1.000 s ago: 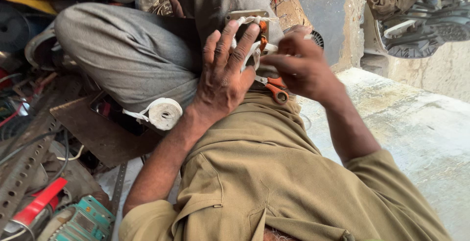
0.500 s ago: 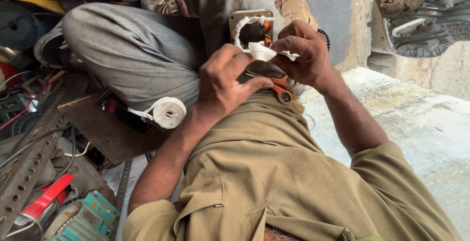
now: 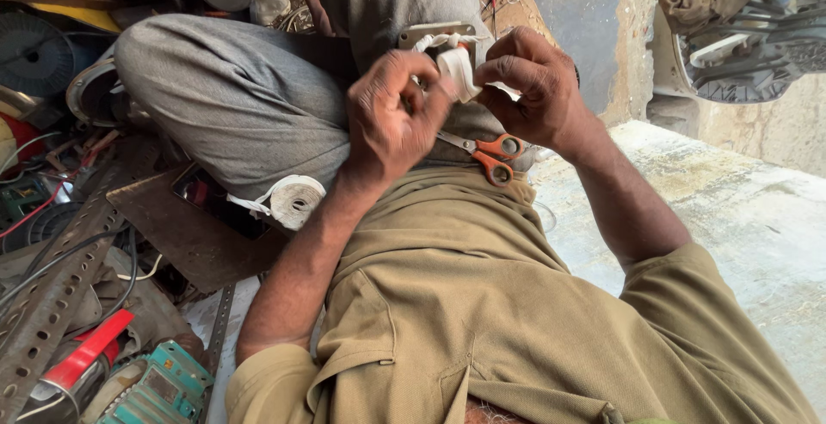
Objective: The person sits cross-legged and wraps a white insulating strip around a small copper-wound electrical component held in their lap. They repeatedly fold and press the strip to cover the exposed copper windings, using both hands to manipulate the material and the component.
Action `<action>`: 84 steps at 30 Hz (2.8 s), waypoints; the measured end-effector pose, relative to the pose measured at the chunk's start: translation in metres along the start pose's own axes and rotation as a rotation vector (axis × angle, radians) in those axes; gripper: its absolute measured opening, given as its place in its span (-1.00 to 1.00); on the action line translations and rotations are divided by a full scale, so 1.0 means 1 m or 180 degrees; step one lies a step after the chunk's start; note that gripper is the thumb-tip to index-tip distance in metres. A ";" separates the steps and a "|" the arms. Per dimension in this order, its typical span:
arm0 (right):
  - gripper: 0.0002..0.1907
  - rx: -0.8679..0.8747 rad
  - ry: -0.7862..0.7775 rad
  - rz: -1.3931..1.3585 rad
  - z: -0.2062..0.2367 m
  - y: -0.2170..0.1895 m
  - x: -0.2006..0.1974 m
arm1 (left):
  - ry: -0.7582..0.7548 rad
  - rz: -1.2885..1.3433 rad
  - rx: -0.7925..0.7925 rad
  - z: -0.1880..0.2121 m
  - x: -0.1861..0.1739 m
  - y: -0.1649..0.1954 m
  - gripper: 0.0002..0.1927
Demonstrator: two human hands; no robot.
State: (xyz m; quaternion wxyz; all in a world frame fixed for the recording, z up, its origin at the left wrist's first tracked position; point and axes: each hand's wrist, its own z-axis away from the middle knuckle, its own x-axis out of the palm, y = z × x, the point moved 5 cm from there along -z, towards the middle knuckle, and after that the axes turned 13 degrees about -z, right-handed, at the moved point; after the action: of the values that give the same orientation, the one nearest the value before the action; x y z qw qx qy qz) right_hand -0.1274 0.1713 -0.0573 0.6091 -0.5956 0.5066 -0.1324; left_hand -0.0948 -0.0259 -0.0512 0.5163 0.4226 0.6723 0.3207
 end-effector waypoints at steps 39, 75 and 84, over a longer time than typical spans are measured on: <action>-0.81 -0.0096 -0.0155 0.0662 0.013 0.006 0.010 | -0.0143 -0.1886 0.1169 0.021 0.021 0.014 -0.82; -0.66 0.0532 -0.0486 -0.0895 0.015 0.017 -0.007 | -0.0606 -0.2634 0.1594 0.005 0.012 0.020 -0.80; -0.76 0.1057 -0.0022 -0.1101 0.034 0.009 0.019 | -0.1396 -0.2656 0.2195 -0.011 -0.007 0.006 -0.86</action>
State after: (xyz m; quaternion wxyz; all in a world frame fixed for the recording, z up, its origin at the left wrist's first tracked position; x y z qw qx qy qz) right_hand -0.0962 0.1794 -0.0816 0.6686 -0.5657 0.3663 -0.3142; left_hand -0.1034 -0.0294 -0.0404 0.5587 0.3221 0.7249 -0.2421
